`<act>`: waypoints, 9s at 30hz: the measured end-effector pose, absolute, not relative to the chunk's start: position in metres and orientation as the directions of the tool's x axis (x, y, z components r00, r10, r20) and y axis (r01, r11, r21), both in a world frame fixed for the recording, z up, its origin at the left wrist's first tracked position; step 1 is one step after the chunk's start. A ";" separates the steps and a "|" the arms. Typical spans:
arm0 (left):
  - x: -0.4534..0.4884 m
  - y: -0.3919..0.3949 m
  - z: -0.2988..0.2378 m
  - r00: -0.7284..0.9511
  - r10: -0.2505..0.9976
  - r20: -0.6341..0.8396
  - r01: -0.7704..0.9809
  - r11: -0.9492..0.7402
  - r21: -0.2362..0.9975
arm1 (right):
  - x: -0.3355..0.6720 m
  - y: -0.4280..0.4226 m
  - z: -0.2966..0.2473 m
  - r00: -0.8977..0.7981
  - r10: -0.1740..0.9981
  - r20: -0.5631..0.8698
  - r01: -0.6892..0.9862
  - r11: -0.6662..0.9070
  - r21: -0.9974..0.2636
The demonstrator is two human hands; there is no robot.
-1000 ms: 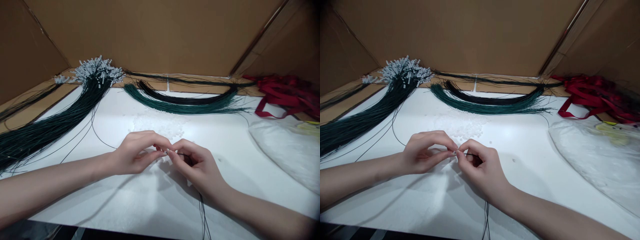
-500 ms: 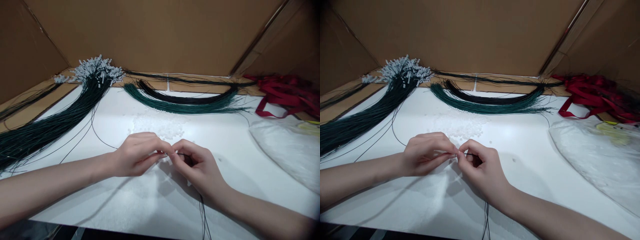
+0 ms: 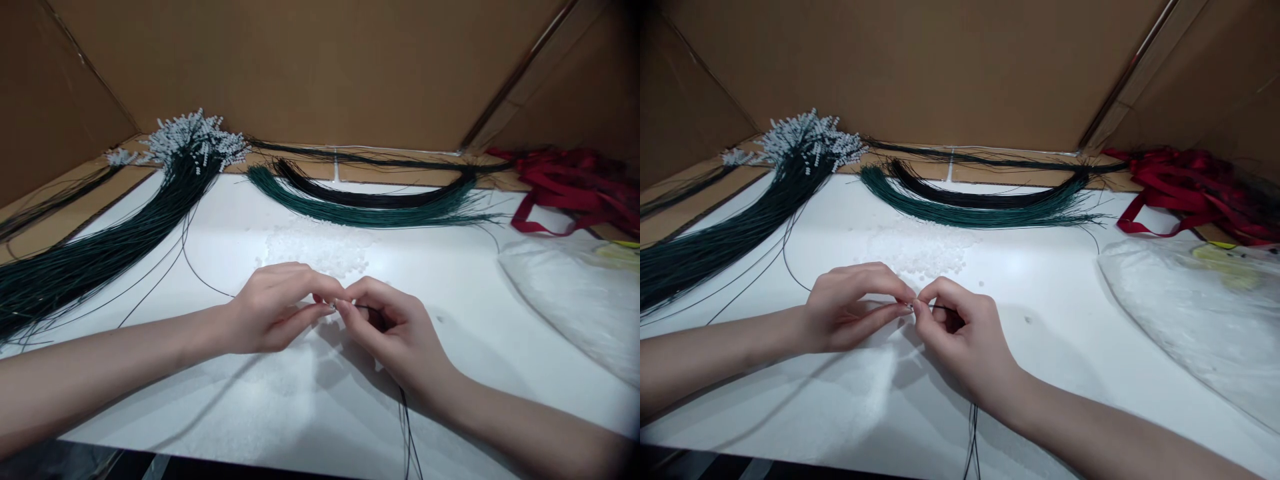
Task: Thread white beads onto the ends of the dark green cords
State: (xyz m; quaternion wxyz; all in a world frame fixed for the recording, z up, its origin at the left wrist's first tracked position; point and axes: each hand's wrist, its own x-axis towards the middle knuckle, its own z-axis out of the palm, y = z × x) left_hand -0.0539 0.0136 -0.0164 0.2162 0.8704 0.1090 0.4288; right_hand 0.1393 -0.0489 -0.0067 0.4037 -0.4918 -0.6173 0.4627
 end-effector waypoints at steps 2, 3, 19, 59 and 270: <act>-0.054 0.013 -0.016 0.603 0.383 0.699 0.002 -0.877 0.480 | 0.139 -0.049 -0.007 -0.185 0.982 0.040 0.230 0.083 -0.970; -0.054 0.013 -0.016 0.603 0.384 0.700 -0.003 -0.876 0.483 | 0.139 -0.049 -0.007 -0.184 0.982 0.038 0.227 0.080 -0.971; -0.054 0.012 -0.016 0.614 0.371 0.696 -0.008 -0.880 0.476 | 0.140 -0.050 -0.006 -0.210 0.976 0.056 0.243 0.108 -0.964; -0.052 0.013 -0.016 0.612 0.349 0.709 -0.006 -0.895 0.446 | 0.138 -0.049 -0.005 -0.203 0.977 0.060 0.272 0.115 -0.956; -0.053 0.015 -0.018 0.587 0.557 0.588 -0.127 -0.653 0.746 | 0.139 -0.051 -0.010 -0.186 0.973 0.137 0.207 0.175 -0.962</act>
